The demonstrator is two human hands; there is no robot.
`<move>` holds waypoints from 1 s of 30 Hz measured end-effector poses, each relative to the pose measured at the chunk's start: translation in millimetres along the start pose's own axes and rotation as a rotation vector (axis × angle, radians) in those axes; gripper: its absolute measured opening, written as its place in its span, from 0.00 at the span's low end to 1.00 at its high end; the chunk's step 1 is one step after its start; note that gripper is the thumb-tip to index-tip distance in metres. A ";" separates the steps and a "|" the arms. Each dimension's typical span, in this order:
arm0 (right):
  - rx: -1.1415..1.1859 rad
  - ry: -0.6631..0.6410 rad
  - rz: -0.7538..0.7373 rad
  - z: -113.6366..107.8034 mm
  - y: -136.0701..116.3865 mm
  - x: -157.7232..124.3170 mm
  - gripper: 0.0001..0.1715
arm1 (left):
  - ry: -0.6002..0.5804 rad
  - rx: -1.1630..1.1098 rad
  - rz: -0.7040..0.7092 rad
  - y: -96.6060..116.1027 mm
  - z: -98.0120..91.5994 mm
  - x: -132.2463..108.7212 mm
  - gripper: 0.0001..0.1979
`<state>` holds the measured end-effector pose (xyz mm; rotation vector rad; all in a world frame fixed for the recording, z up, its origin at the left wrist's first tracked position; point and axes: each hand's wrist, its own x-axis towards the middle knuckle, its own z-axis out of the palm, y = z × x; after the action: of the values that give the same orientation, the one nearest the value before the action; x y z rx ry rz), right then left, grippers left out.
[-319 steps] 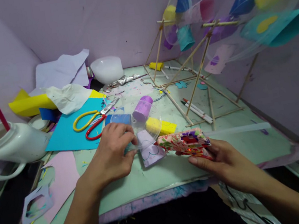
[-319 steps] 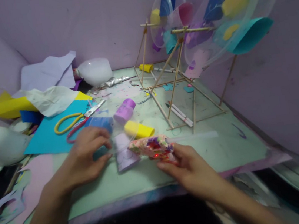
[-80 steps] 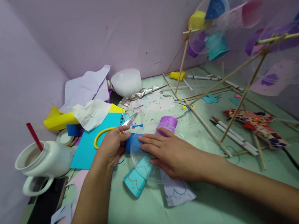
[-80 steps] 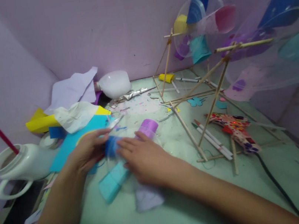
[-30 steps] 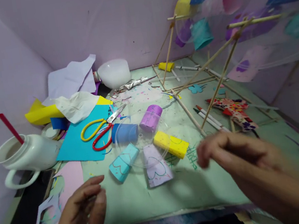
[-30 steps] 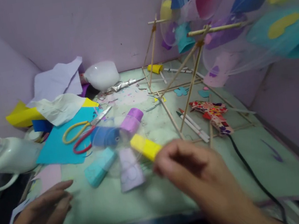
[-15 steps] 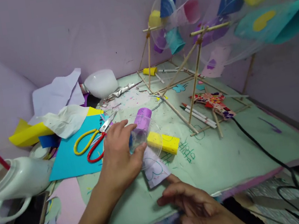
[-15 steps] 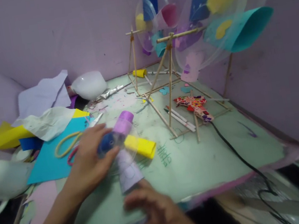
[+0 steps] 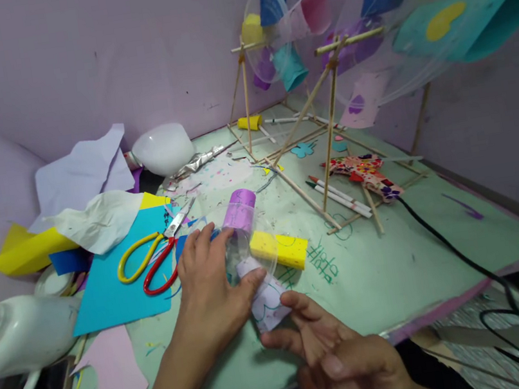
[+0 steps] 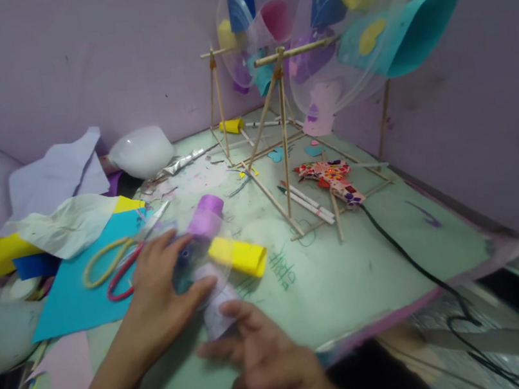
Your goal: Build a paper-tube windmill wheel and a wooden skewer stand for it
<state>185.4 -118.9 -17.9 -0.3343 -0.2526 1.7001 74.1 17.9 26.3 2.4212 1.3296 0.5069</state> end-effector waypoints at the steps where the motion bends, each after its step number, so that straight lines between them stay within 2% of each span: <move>1: 0.044 -0.011 0.002 0.2 0.5 0.8 0.33 | -0.009 0.019 -0.002 0.5 -0.3 -0.1 0.30; 7: 0.183 -0.029 -0.014 0.7 1.5 2.3 0.28 | -0.028 0.136 -0.021 3.0 0.7 -0.8 0.31; 16: 0.194 -0.009 0.002 -2.9 -0.7 3.5 0.24 | -0.017 0.168 -0.030 1.1 1.0 0.5 0.31; 21: 0.175 0.032 0.015 -2.3 -1.4 5.3 0.26 | -0.011 0.172 -0.022 2.6 1.6 1.3 0.31; 24: 0.047 0.097 0.076 -0.1 -5.1 0.2 0.26 | 0.000 0.173 -0.011 0.9 2.5 1.1 0.31; 27: -0.267 0.224 0.163 3.6 -18.2 -10.5 0.17 | 0.002 0.157 0.023 -3.5 2.4 0.4 0.30; 28: -0.374 0.302 0.145 4.7 -25.1 -13.9 0.13 | 0.004 0.144 0.040 -5.1 1.7 0.1 0.29; 30: -0.529 0.498 0.018 6.1 -41.0 -17.6 0.11 | 0.025 0.109 0.079 -7.4 -0.8 -0.1 0.26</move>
<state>223.4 -129.8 3.6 -1.1341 -0.3253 1.4905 68.3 21.7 23.7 2.5726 1.3084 0.4982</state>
